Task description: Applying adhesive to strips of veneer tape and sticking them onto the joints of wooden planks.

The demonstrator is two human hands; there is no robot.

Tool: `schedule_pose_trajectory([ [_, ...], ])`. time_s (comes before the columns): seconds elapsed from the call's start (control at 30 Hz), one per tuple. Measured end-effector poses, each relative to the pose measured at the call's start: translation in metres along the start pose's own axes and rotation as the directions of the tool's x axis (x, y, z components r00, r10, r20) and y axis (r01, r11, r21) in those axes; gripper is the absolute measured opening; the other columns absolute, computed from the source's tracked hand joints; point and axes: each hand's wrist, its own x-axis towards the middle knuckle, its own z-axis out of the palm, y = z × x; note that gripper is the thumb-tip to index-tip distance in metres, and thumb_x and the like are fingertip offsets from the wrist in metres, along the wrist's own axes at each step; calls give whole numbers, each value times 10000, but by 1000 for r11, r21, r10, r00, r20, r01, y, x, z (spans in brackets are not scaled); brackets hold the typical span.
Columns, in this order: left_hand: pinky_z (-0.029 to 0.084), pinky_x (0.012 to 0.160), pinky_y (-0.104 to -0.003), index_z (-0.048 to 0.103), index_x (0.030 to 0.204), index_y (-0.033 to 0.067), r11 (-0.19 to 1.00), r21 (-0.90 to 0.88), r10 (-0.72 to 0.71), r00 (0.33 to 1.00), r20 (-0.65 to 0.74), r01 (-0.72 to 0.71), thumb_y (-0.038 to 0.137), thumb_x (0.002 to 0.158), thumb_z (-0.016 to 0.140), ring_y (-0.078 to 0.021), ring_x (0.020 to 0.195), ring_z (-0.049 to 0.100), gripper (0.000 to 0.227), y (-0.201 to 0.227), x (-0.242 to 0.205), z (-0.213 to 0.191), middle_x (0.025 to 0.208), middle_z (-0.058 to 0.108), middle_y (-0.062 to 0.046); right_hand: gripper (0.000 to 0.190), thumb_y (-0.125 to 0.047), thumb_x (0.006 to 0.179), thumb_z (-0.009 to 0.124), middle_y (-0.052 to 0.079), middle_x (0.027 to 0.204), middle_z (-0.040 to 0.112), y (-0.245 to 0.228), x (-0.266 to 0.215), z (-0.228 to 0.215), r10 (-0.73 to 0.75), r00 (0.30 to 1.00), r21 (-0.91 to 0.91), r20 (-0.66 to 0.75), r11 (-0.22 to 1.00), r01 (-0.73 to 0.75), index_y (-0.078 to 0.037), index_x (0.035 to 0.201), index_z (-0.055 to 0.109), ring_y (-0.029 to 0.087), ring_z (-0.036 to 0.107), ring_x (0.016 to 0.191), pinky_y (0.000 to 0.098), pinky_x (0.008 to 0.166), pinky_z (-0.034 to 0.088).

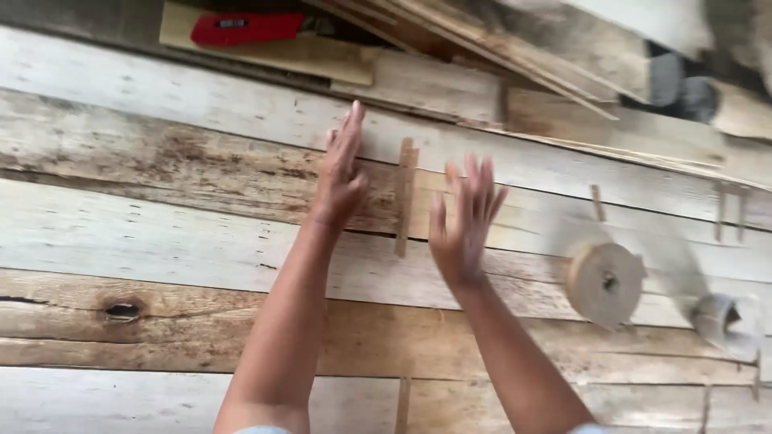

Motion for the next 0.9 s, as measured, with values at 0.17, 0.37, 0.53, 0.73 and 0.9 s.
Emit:
schedule_pose_trajectory([
  [0.17, 133, 1214, -580, 509, 1541, 152, 847, 501, 265, 957, -114, -175, 3, 787, 585, -339, 1415, 493, 772, 43, -32, 45, 1402, 635, -89, 359, -222, 946, 652, 110, 1419, 609, 52, -114, -131, 47, 984, -185, 173, 983, -14, -179, 1301, 675, 380, 524, 1380, 564, 1224, 189],
  [0.37, 539, 793, -410, 730, 942, 160, 995, 70, 57, 984, 167, -70, 71, 850, 602, -316, 809, 671, 180, 104, -267, 199, 831, 634, -43, 581, -19, 689, 753, 150, 1286, 650, 179, -180, -231, 226, 974, -270, 12, 939, -215, -74, 1263, 682, 370, 598, 1260, 506, 1123, 399],
  [0.53, 575, 885, -420, 710, 1279, 328, 984, -9, -145, 835, 530, 177, 97, 861, 624, -272, 1033, 725, 485, 289, -330, 224, 1096, 752, -3, 634, -408, 762, 842, 66, 1319, 650, 232, -188, -213, 446, 874, -289, 195, 877, -383, -213, 1329, 636, 386, 526, 1338, 611, 1104, 358],
  [0.73, 541, 970, -466, 740, 1221, 175, 887, -100, -358, 808, 468, 450, 85, 928, 607, -323, 1149, 684, 335, 318, -326, 275, 1196, 748, -107, 717, -431, 688, 846, 48, 1194, 677, 247, -182, -206, 402, 872, -266, 280, 905, -331, -222, 1303, 543, 323, 516, 1289, 662, 1128, 269],
  [0.9, 402, 1130, -515, 324, 1581, 29, 366, -679, -677, 683, 275, 636, 209, 1001, 606, -406, 1359, 522, 669, 328, -299, 319, 1515, 490, -230, 810, -460, 599, 911, 92, 1156, 723, 233, -211, -298, 286, 911, -28, 297, 956, -291, -154, 1265, 566, 346, 554, 1208, 680, 1137, 249],
])
